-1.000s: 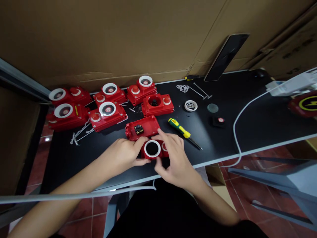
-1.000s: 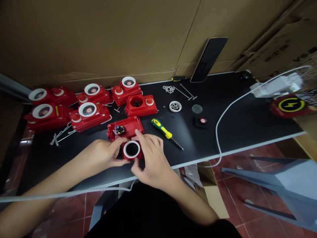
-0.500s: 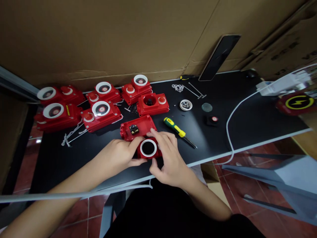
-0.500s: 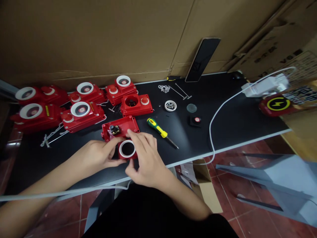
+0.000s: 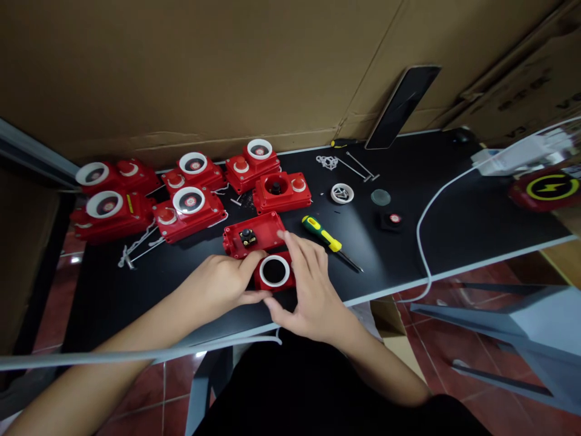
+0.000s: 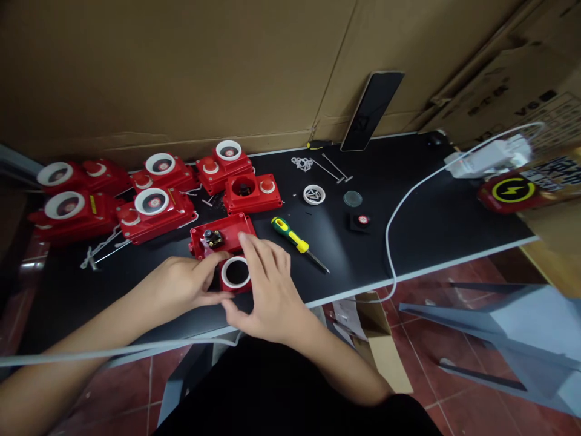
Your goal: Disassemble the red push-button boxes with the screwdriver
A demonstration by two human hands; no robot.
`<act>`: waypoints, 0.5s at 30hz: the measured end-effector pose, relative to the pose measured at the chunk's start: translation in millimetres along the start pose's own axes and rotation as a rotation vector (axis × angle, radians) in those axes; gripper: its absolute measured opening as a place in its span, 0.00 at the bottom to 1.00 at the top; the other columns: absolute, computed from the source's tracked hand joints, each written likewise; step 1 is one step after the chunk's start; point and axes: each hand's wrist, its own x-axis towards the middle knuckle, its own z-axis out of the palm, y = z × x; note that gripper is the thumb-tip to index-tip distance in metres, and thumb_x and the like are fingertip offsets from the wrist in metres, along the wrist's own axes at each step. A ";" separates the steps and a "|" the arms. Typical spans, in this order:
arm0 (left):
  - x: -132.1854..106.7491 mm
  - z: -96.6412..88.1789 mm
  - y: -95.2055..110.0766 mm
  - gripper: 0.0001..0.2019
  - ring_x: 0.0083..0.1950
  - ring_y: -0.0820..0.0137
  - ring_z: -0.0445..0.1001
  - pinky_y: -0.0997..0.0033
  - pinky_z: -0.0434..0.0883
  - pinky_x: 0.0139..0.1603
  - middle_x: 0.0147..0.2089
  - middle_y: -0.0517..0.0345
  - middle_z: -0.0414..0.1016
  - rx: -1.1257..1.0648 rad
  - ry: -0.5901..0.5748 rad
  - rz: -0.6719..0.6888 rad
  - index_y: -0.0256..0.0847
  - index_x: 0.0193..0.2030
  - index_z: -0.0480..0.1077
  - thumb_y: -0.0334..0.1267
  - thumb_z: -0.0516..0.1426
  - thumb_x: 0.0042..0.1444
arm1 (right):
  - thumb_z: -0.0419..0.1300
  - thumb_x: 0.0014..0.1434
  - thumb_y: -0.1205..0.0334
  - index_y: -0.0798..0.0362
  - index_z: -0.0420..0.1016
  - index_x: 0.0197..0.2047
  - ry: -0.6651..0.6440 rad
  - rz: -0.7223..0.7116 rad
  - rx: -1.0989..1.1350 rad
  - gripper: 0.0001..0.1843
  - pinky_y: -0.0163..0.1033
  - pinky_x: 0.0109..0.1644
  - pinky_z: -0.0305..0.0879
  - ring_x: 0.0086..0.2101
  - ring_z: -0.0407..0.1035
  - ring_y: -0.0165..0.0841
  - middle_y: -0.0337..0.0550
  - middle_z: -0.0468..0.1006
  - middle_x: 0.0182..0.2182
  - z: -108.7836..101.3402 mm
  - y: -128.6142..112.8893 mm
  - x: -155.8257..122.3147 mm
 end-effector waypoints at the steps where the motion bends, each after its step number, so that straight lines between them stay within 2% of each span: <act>1: 0.0 -0.3 0.0 0.28 0.25 0.63 0.82 0.69 0.69 0.28 0.29 0.61 0.82 -0.003 0.003 0.004 0.33 0.60 0.72 0.49 0.73 0.65 | 0.66 0.67 0.54 0.49 0.36 0.88 0.007 0.009 -0.012 0.58 0.68 0.67 0.68 0.63 0.67 0.60 0.63 0.71 0.67 0.2 0.1 0.1; 4: -0.3 -1.1 0.2 0.27 0.24 0.63 0.82 0.68 0.69 0.27 0.28 0.60 0.82 0.003 0.022 0.011 0.32 0.60 0.72 0.49 0.73 0.66 | 0.65 0.66 0.58 0.48 0.39 0.87 0.000 0.013 0.015 0.56 0.67 0.66 0.69 0.61 0.69 0.58 0.60 0.74 0.64 0.9 0.3 0.7; 7: -0.3 -1.9 0.7 0.28 0.25 0.62 0.82 0.68 0.70 0.27 0.29 0.59 0.83 0.016 0.014 0.013 0.32 0.60 0.72 0.50 0.73 0.65 | 0.66 0.67 0.55 0.49 0.40 0.87 0.006 0.008 0.015 0.55 0.66 0.64 0.70 0.62 0.69 0.59 0.62 0.74 0.65 0.8 -0.4 1.2; 10: 0.9 -3.2 1.9 0.27 0.26 0.59 0.84 0.67 0.72 0.28 0.30 0.57 0.84 0.036 0.002 0.005 0.33 0.60 0.72 0.50 0.73 0.65 | 0.65 0.67 0.60 0.49 0.45 0.85 0.022 0.006 0.026 0.51 0.64 0.63 0.70 0.60 0.71 0.56 0.59 0.76 0.62 -0.4 -0.9 1.7; 13: 2.2 -4.5 3.4 0.28 0.27 0.58 0.85 0.66 0.72 0.28 0.30 0.56 0.85 0.057 -0.011 0.011 0.33 0.58 0.73 0.50 0.74 0.63 | 0.65 0.65 0.58 0.54 0.49 0.83 0.022 -0.007 0.013 0.50 0.65 0.64 0.69 0.63 0.69 0.58 0.64 0.73 0.66 -0.1 -0.2 2.6; 15: 2.7 -5.1 3.9 0.29 0.27 0.57 0.85 0.66 0.73 0.28 0.30 0.55 0.85 0.060 -0.016 0.009 0.33 0.58 0.73 0.50 0.76 0.61 | 0.65 0.67 0.58 0.53 0.52 0.81 0.018 0.005 0.005 0.46 0.63 0.61 0.70 0.59 0.71 0.56 0.62 0.76 0.62 2.4 0.3 3.0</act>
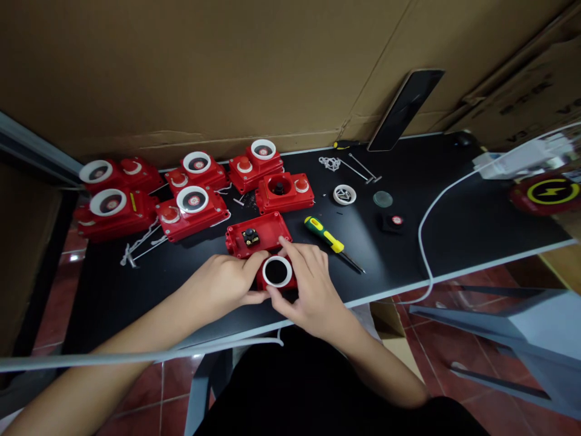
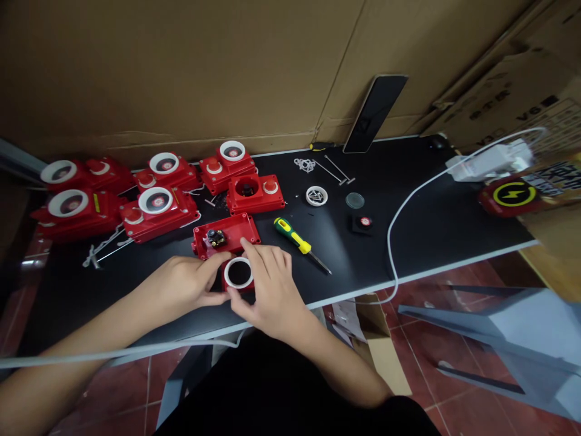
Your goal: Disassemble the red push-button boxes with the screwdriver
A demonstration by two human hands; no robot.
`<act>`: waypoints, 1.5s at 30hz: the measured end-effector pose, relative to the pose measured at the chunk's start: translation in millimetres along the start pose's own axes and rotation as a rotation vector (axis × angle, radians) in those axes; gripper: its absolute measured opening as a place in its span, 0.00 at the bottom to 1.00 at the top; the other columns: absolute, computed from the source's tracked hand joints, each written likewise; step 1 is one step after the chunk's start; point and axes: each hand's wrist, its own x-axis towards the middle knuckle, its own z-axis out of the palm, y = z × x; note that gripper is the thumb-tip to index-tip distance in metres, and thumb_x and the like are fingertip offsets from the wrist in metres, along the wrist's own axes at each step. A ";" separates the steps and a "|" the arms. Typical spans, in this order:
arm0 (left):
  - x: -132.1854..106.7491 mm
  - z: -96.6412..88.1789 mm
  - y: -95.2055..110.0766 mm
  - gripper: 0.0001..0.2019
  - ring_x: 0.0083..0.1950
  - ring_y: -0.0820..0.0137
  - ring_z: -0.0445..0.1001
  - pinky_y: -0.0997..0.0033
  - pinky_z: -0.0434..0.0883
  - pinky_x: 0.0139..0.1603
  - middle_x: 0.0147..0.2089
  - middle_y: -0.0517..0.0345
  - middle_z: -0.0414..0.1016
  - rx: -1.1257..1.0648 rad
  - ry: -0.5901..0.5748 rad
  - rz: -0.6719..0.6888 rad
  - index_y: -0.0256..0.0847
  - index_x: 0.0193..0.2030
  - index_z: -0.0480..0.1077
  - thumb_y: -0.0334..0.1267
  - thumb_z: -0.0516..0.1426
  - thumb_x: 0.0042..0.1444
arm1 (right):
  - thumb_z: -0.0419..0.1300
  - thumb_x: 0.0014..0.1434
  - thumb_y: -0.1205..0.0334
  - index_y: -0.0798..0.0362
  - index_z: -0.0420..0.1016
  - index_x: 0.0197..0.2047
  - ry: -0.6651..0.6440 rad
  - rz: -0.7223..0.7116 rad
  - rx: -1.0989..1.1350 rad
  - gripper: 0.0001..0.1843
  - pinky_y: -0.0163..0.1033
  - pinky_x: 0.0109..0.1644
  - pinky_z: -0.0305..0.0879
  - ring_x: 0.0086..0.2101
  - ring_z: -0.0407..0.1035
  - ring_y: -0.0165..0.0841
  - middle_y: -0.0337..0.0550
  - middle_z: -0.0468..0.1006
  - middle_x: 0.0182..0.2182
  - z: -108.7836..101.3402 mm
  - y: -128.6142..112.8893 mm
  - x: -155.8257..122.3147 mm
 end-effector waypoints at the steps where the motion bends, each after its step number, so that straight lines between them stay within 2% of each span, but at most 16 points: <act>1: 0.1 -0.2 0.1 0.29 0.27 0.57 0.85 0.66 0.73 0.28 0.30 0.55 0.85 -0.004 -0.002 -0.005 0.33 0.58 0.73 0.49 0.76 0.61 | 0.64 0.67 0.61 0.52 0.53 0.81 0.002 0.001 0.014 0.44 0.61 0.61 0.70 0.58 0.72 0.55 0.58 0.79 0.59 1.5 -0.2 -0.1; 3: -0.1 -0.7 0.3 0.28 0.27 0.57 0.85 0.66 0.73 0.29 0.30 0.55 0.85 -0.019 -0.007 -0.017 0.33 0.58 0.73 0.49 0.75 0.62 | 0.64 0.64 0.66 0.50 0.55 0.80 0.025 -0.018 0.049 0.44 0.60 0.62 0.69 0.57 0.73 0.53 0.54 0.81 0.57 2.8 -1.9 -1.0; 6: -0.3 -1.0 0.7 0.27 0.29 0.55 0.87 0.66 0.75 0.30 0.32 0.53 0.86 -0.039 -0.013 -0.023 0.33 0.58 0.73 0.49 0.75 0.63 | 0.66 0.62 0.65 0.47 0.59 0.78 0.123 -0.061 0.060 0.44 0.60 0.61 0.70 0.55 0.75 0.51 0.53 0.82 0.56 -8.9 -4.5 -0.2; 9: -0.5 0.2 1.4 0.28 0.30 0.56 0.87 0.66 0.75 0.30 0.33 0.52 0.87 -0.024 -0.009 -0.029 0.33 0.58 0.73 0.51 0.74 0.63 | 0.69 0.65 0.61 0.44 0.66 0.74 0.212 -0.052 -0.011 0.37 0.59 0.61 0.73 0.56 0.76 0.50 0.51 0.82 0.56 -42.7 7.4 13.1; 11: -0.8 1.8 1.8 0.29 0.27 0.59 0.85 0.67 0.73 0.29 0.31 0.56 0.85 -0.005 0.000 -0.031 0.34 0.60 0.74 0.52 0.73 0.64 | 0.70 0.66 0.61 0.43 0.70 0.72 0.257 -0.040 -0.139 0.33 0.60 0.62 0.73 0.57 0.76 0.52 0.51 0.83 0.57 -70.3 31.0 32.6; 13: -1.2 3.2 1.6 0.29 0.25 0.61 0.83 0.68 0.72 0.29 0.29 0.59 0.83 0.004 0.018 -0.029 0.33 0.61 0.74 0.53 0.72 0.65 | 0.69 0.66 0.60 0.45 0.69 0.73 0.220 0.001 -0.230 0.34 0.63 0.64 0.72 0.54 0.77 0.52 0.52 0.83 0.57 -92.6 66.0 57.6; 15: -1.7 4.2 1.1 0.29 0.25 0.62 0.83 0.68 0.72 0.29 0.28 0.61 0.82 0.008 0.033 -0.024 0.32 0.61 0.74 0.53 0.72 0.66 | 0.69 0.62 0.60 0.49 0.70 0.73 0.141 0.028 -0.286 0.36 0.64 0.64 0.72 0.54 0.76 0.55 0.55 0.83 0.58 -104.9 103.8 82.1; 18: -2.5 5.4 -0.1 0.28 0.25 0.63 0.82 0.68 0.72 0.29 0.28 0.62 0.81 0.014 0.041 -0.017 0.33 0.61 0.75 0.53 0.71 0.67 | 0.67 0.60 0.61 0.54 0.74 0.70 -0.060 0.013 -0.290 0.35 0.67 0.66 0.71 0.55 0.76 0.57 0.58 0.84 0.58 -105.8 144.5 106.1; 20: -3.2 6.9 -0.9 0.27 0.25 0.64 0.81 0.68 0.72 0.29 0.28 0.62 0.82 0.019 0.055 -0.019 0.34 0.61 0.75 0.54 0.70 0.67 | 0.65 0.60 0.61 0.55 0.75 0.69 -0.128 0.006 -0.278 0.33 0.66 0.65 0.71 0.56 0.76 0.58 0.58 0.85 0.59 -100.3 154.7 111.4; 26: -6.2 12.0 -2.8 0.27 0.25 0.65 0.80 0.68 0.71 0.31 0.29 0.62 0.82 0.006 0.138 -0.024 0.36 0.63 0.74 0.55 0.69 0.69 | 0.64 0.64 0.59 0.55 0.73 0.73 -0.170 -0.078 -0.249 0.34 0.65 0.70 0.66 0.60 0.72 0.56 0.58 0.82 0.65 -83.4 147.4 107.3; 30: -6.9 10.2 -3.1 0.26 0.24 0.65 0.79 0.68 0.70 0.31 0.29 0.63 0.81 -0.006 0.139 -0.012 0.36 0.64 0.73 0.53 0.67 0.71 | 0.65 0.67 0.59 0.55 0.72 0.73 -0.207 -0.077 -0.255 0.33 0.63 0.71 0.64 0.61 0.71 0.56 0.59 0.81 0.64 -76.6 146.6 107.4; 36: -5.9 8.0 -3.3 0.25 0.23 0.66 0.78 0.68 0.68 0.29 0.28 0.64 0.79 -0.011 0.136 0.003 0.35 0.64 0.73 0.53 0.65 0.73 | 0.64 0.68 0.57 0.59 0.72 0.73 -0.164 -0.087 -0.356 0.33 0.64 0.67 0.64 0.61 0.70 0.59 0.63 0.80 0.63 -79.2 144.8 103.8; 42: -6.7 7.6 -4.8 0.23 0.24 0.66 0.78 0.69 0.69 0.29 0.27 0.64 0.79 -0.024 0.123 0.003 0.35 0.64 0.72 0.52 0.63 0.75 | 0.61 0.69 0.60 0.58 0.72 0.73 -0.216 -0.141 -0.411 0.31 0.64 0.68 0.63 0.64 0.71 0.60 0.64 0.80 0.65 -81.3 140.1 101.4; 45: -6.9 6.2 -4.6 0.24 0.24 0.66 0.78 0.69 0.70 0.30 0.28 0.64 0.79 -0.025 0.105 -0.007 0.36 0.65 0.71 0.53 0.63 0.75 | 0.58 0.71 0.63 0.63 0.69 0.75 -0.248 -0.181 -0.414 0.32 0.63 0.69 0.62 0.66 0.71 0.59 0.68 0.78 0.68 -82.0 138.9 102.5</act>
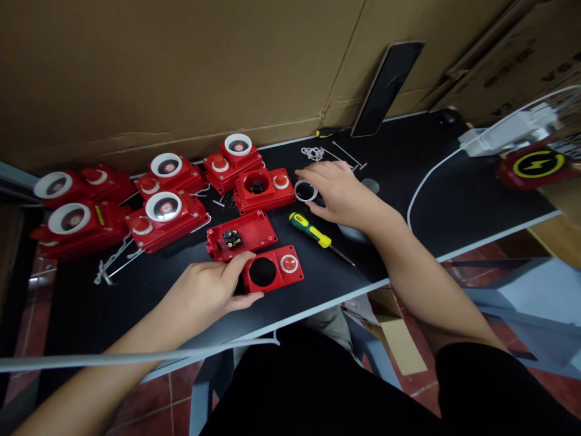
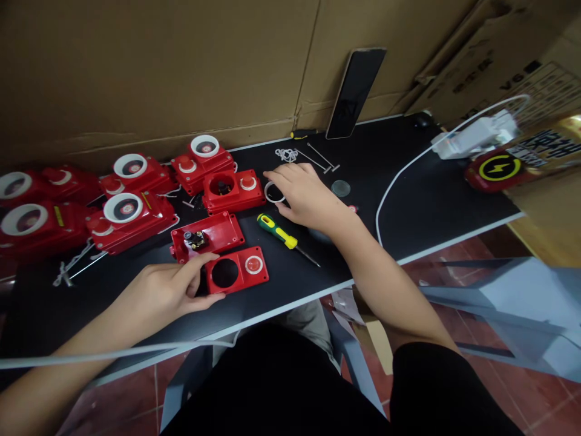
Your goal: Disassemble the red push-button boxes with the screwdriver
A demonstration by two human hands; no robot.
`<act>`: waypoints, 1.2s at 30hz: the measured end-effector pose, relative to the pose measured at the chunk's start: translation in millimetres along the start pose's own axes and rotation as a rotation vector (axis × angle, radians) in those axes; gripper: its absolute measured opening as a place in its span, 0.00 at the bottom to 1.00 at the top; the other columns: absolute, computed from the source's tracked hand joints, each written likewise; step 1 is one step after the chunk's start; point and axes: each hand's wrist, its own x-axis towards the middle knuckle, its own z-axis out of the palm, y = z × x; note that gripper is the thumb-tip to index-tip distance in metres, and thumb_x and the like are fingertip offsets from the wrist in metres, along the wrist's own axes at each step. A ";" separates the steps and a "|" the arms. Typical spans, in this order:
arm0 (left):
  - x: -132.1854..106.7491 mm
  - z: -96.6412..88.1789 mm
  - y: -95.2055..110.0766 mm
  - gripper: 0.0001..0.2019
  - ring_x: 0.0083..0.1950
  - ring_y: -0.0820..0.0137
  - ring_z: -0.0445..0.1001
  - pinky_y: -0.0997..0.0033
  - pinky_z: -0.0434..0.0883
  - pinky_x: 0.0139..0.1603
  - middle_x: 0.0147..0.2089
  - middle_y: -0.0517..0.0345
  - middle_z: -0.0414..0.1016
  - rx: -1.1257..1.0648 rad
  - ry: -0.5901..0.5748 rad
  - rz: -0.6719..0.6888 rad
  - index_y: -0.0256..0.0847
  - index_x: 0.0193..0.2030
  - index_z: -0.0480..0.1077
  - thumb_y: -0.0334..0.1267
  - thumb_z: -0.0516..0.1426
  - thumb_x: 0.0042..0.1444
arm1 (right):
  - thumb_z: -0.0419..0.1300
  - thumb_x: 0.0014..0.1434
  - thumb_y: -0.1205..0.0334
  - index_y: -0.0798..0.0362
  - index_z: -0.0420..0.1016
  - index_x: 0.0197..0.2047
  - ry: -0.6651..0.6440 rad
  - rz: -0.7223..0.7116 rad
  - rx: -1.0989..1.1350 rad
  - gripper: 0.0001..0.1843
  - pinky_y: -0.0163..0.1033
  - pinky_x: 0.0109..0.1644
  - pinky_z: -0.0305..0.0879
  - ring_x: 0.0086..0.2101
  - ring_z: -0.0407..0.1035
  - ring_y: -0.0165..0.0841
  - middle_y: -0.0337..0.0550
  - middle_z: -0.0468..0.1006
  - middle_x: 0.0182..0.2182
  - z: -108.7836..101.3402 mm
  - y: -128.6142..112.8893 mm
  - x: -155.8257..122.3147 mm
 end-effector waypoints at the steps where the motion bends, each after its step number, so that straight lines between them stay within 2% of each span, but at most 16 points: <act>1: 0.1 -0.4 0.1 0.24 0.24 0.66 0.78 0.69 0.70 0.30 0.28 0.64 0.79 -0.002 -0.004 -0.003 0.36 0.65 0.71 0.53 0.63 0.75 | 0.57 0.71 0.64 0.64 0.68 0.76 -0.016 -0.014 0.005 0.33 0.63 0.69 0.63 0.66 0.72 0.58 0.68 0.77 0.68 -0.6 -0.2 0.2; 6: 0.4 -0.4 0.5 0.24 0.24 0.66 0.77 0.68 0.70 0.30 0.27 0.65 0.78 -0.017 -0.002 -0.010 0.36 0.65 0.71 0.52 0.63 0.75 | 0.54 0.72 0.65 0.61 0.67 0.77 -0.049 -0.006 0.021 0.32 0.61 0.66 0.64 0.66 0.74 0.57 0.66 0.77 0.70 -2.0 0.1 -0.7; 11: 0.6 0.5 0.2 0.24 0.23 0.67 0.76 0.68 0.69 0.29 0.27 0.64 0.78 -0.017 0.020 0.003 0.34 0.65 0.72 0.52 0.62 0.76 | 0.55 0.75 0.63 0.60 0.67 0.78 -0.066 0.073 0.048 0.31 0.65 0.67 0.61 0.69 0.71 0.60 0.68 0.74 0.73 -0.5 7.6 -1.1; 16: -0.5 -0.1 0.6 0.25 0.24 0.66 0.78 0.68 0.70 0.30 0.28 0.64 0.79 0.002 0.007 0.003 0.35 0.66 0.71 0.53 0.63 0.76 | 0.57 0.75 0.61 0.61 0.70 0.76 -0.071 0.113 0.081 0.30 0.65 0.68 0.61 0.69 0.72 0.60 0.68 0.75 0.72 3.0 14.0 -1.9; 21: -0.9 0.2 -0.2 0.24 0.24 0.67 0.78 0.69 0.70 0.30 0.28 0.65 0.79 0.013 -0.023 -0.019 0.37 0.66 0.70 0.53 0.63 0.75 | 0.62 0.73 0.58 0.52 0.74 0.72 -0.009 0.180 0.102 0.27 0.67 0.69 0.58 0.65 0.73 0.60 0.62 0.80 0.68 6.5 18.4 -6.7; 25: 0.5 0.9 -0.2 0.25 0.23 0.67 0.77 0.69 0.69 0.29 0.27 0.65 0.78 0.009 -0.005 -0.008 0.36 0.66 0.70 0.53 0.63 0.75 | 0.65 0.72 0.54 0.47 0.76 0.71 0.013 0.196 0.118 0.26 0.70 0.68 0.56 0.66 0.70 0.62 0.58 0.83 0.65 4.1 24.0 -10.2; 32: -1.5 4.9 -0.7 0.24 0.22 0.67 0.76 0.68 0.69 0.29 0.27 0.66 0.77 0.026 0.045 -0.009 0.36 0.64 0.72 0.54 0.64 0.74 | 0.68 0.68 0.58 0.49 0.75 0.72 -0.014 0.228 0.163 0.30 0.70 0.68 0.58 0.67 0.70 0.62 0.60 0.82 0.67 -1.1 26.2 -16.0; 36: -2.6 7.1 -0.6 0.25 0.23 0.67 0.77 0.68 0.71 0.29 0.28 0.66 0.78 0.033 0.039 -0.010 0.36 0.66 0.70 0.54 0.63 0.74 | 0.67 0.68 0.58 0.48 0.76 0.71 0.009 0.229 0.172 0.29 0.71 0.67 0.60 0.66 0.70 0.62 0.60 0.82 0.66 -1.2 28.2 -19.2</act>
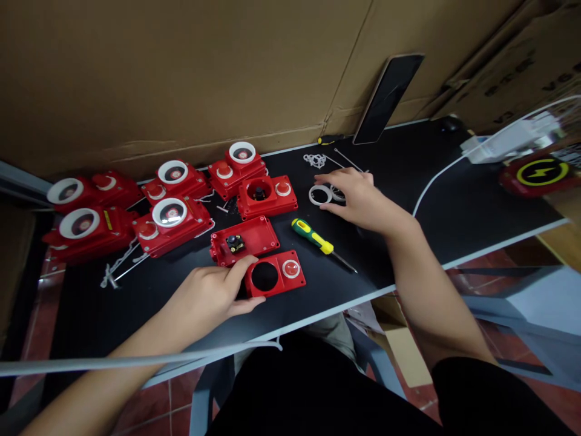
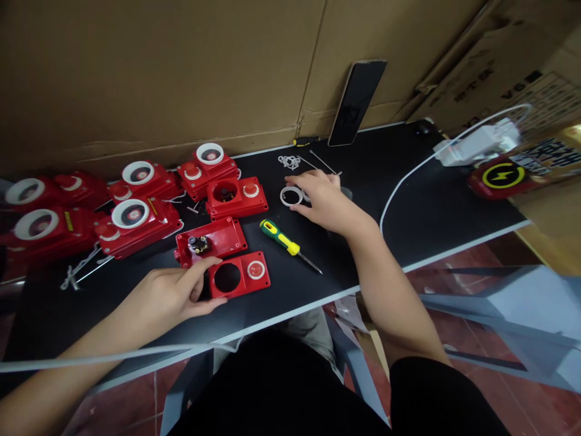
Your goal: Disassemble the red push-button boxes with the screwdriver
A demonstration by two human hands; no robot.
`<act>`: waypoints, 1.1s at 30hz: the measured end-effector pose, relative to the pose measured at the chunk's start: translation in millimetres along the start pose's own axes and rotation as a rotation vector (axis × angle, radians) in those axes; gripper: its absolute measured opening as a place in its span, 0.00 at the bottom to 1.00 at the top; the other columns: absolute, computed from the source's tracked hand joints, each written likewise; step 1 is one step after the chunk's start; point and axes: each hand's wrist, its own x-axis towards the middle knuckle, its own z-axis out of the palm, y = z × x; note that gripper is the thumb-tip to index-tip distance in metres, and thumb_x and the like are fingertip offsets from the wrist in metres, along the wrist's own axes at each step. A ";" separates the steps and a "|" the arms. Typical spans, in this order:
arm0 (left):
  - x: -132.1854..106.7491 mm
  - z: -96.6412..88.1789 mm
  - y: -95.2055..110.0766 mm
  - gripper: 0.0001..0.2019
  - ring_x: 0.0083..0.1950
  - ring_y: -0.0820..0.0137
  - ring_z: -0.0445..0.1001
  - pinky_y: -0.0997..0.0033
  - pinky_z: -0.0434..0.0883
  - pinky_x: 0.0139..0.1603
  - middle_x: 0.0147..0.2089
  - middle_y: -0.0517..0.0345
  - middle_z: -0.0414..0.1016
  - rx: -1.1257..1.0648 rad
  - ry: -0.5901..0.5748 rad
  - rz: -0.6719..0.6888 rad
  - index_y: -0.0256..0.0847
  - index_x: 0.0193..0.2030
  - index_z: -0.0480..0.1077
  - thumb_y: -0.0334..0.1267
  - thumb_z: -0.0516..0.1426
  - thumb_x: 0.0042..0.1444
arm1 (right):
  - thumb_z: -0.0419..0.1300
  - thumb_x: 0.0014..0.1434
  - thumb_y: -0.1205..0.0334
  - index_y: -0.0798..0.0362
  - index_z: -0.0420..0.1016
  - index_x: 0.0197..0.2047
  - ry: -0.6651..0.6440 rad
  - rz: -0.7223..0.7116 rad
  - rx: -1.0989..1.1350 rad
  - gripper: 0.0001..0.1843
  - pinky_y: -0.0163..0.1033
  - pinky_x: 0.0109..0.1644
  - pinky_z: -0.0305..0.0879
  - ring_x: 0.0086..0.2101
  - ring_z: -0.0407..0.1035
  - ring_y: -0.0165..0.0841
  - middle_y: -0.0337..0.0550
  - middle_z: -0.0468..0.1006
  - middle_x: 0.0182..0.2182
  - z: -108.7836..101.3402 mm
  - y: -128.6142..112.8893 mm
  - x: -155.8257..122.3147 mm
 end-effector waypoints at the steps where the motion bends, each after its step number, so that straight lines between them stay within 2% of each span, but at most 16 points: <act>1: 0.1 -0.1 0.3 0.25 0.23 0.67 0.77 0.68 0.71 0.29 0.28 0.66 0.78 -0.004 0.000 0.001 0.36 0.66 0.70 0.54 0.63 0.75 | 0.66 0.68 0.57 0.48 0.76 0.70 0.007 -0.005 0.002 0.29 0.71 0.66 0.60 0.66 0.70 0.63 0.60 0.82 0.65 0.1 1.4 -0.5; 9: 0.1 -6.6 0.5 0.22 0.22 0.68 0.77 0.69 0.71 0.27 0.27 0.67 0.76 -0.019 -0.015 0.020 0.36 0.65 0.68 0.53 0.59 0.78 | 0.66 0.67 0.60 0.48 0.76 0.70 0.006 -0.009 0.011 0.29 0.70 0.67 0.64 0.68 0.70 0.61 0.58 0.81 0.66 2.0 9.0 -3.5; 14: -1.2 -4.7 1.8 0.22 0.22 0.68 0.77 0.69 0.71 0.27 0.27 0.68 0.77 -0.031 0.016 0.005 0.36 0.68 0.67 0.50 0.60 0.78 | 0.67 0.69 0.59 0.49 0.74 0.71 0.077 -0.009 0.032 0.29 0.69 0.67 0.64 0.68 0.70 0.60 0.59 0.80 0.67 -10.3 -0.1 -8.0; 17: -0.5 -4.7 6.9 0.22 0.22 0.66 0.78 0.67 0.71 0.26 0.28 0.66 0.79 -0.023 0.007 -0.033 0.36 0.67 0.67 0.46 0.62 0.74 | 0.64 0.73 0.58 0.48 0.77 0.67 0.205 -0.008 0.063 0.21 0.64 0.64 0.67 0.64 0.75 0.57 0.56 0.84 0.62 -20.9 -6.9 -10.1; 22: 3.4 -12.1 15.0 0.23 0.23 0.59 0.81 0.63 0.74 0.26 0.29 0.60 0.81 0.092 0.006 -0.063 0.34 0.62 0.70 0.42 0.66 0.65 | 0.63 0.73 0.65 0.46 0.82 0.54 0.395 -0.053 0.066 0.10 0.55 0.54 0.69 0.51 0.82 0.50 0.48 0.89 0.48 -23.3 -16.3 -8.6; 26: 5.3 -21.0 17.1 0.22 0.25 0.56 0.83 0.62 0.74 0.27 0.30 0.57 0.83 0.127 -0.028 -0.075 0.33 0.58 0.72 0.39 0.66 0.59 | 0.63 0.73 0.66 0.47 0.82 0.49 0.404 -0.149 0.072 0.07 0.52 0.50 0.69 0.46 0.83 0.46 0.45 0.89 0.45 -15.5 -22.5 -6.8; 29: 5.0 -29.3 16.0 0.22 0.25 0.56 0.83 0.61 0.73 0.25 0.29 0.57 0.82 0.111 -0.066 -0.085 0.33 0.57 0.72 0.39 0.66 0.58 | 0.63 0.73 0.66 0.47 0.82 0.48 0.394 -0.179 0.069 0.07 0.51 0.48 0.68 0.45 0.83 0.45 0.44 0.89 0.44 -11.9 -24.0 -6.0; 33: 0.9 -46.4 6.0 0.24 0.25 0.62 0.81 0.66 0.72 0.26 0.29 0.64 0.80 -0.073 -0.062 -0.111 0.37 0.59 0.70 0.41 0.65 0.58 | 0.62 0.74 0.67 0.47 0.82 0.46 0.389 -0.196 0.067 0.07 0.51 0.48 0.68 0.43 0.83 0.44 0.44 0.89 0.42 -12.2 -22.9 -6.0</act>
